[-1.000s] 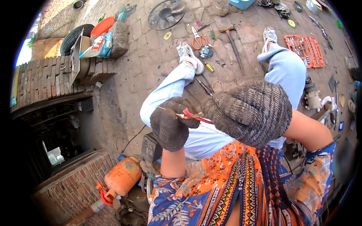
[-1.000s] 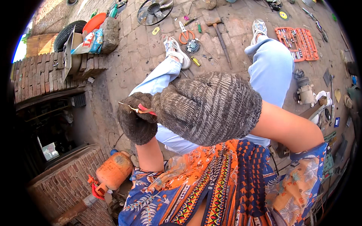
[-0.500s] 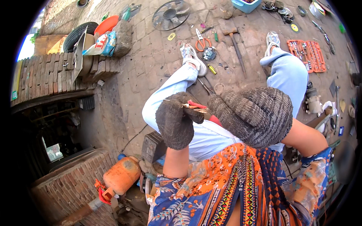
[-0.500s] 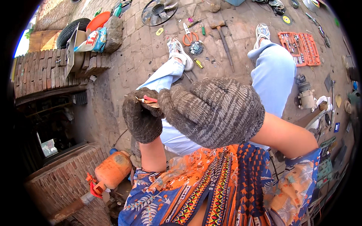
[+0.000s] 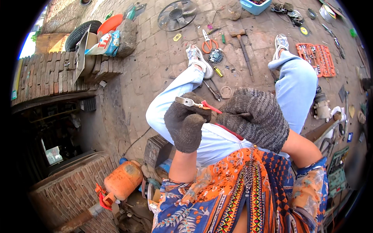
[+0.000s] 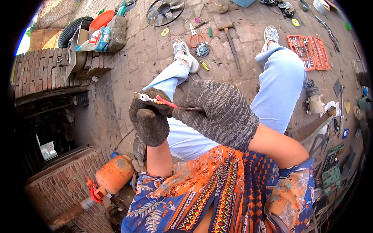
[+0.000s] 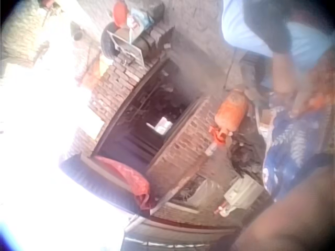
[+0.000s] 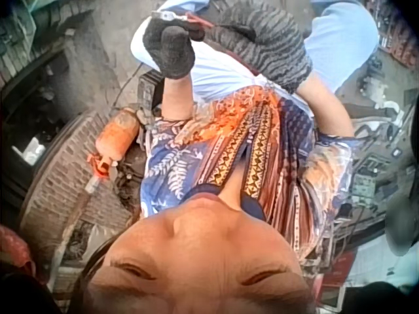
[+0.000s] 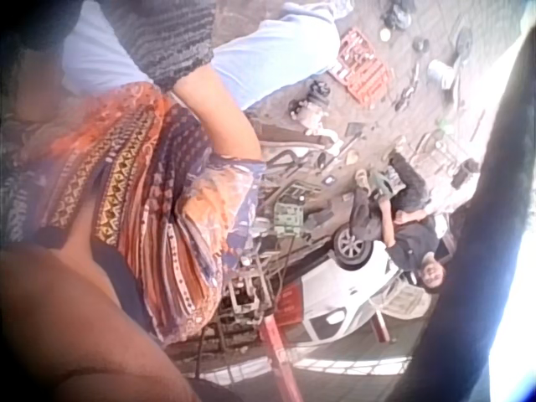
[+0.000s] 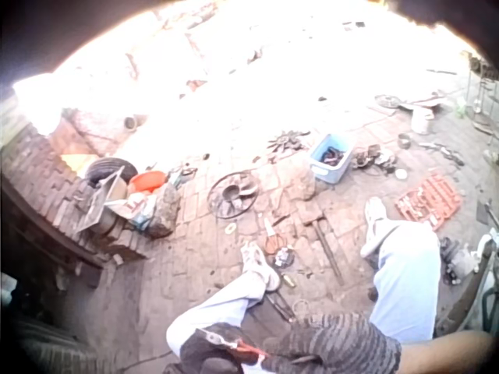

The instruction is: The person sits on the ground and uses a hammer to strip the insulation from a red wire. They then use pliers to twist the exposed copper strands and connect the wire to a small metal component.

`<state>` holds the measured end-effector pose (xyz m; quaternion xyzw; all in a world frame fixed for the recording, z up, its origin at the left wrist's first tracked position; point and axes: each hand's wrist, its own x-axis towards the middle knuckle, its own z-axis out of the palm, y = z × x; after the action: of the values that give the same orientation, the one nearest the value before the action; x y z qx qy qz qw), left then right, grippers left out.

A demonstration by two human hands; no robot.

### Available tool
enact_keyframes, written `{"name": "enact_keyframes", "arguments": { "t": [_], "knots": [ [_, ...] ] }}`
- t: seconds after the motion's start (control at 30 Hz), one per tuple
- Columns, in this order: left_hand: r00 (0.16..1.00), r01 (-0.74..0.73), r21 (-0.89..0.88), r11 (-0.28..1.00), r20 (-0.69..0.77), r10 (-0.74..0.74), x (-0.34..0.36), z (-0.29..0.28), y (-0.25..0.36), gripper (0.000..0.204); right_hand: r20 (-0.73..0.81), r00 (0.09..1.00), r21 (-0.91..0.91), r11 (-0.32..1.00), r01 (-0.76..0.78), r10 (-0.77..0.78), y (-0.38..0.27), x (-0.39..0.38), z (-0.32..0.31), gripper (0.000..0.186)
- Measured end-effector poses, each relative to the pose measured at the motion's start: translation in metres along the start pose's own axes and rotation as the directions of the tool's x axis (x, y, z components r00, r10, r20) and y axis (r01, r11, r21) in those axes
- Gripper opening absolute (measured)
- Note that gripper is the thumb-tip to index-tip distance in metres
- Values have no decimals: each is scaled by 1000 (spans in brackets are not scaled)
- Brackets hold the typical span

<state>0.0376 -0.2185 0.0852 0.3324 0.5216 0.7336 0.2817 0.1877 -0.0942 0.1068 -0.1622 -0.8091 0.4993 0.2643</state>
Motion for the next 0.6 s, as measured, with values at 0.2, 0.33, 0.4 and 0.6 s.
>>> {"name": "enact_keyframes", "arguments": {
  "t": [0.2,0.33,0.4,0.6],
  "knots": [
    [992,-119,176,977,73,107,1,9,8,16,17,999,195,980,-49,46,2,-1,1,23],
    [892,-418,371,830,340,297,2,-1,8,23,89,919,433,816,-383,385,-12,6,-4,14],
    [793,-562,411,717,514,327,4,-7,8,29,187,920,395,831,-391,344,-12,10,-7,14],
    [757,-618,476,626,577,308,-5,-23,1,36,288,955,284,959,-11,-75,1,18,-3,19]
  ]
}}
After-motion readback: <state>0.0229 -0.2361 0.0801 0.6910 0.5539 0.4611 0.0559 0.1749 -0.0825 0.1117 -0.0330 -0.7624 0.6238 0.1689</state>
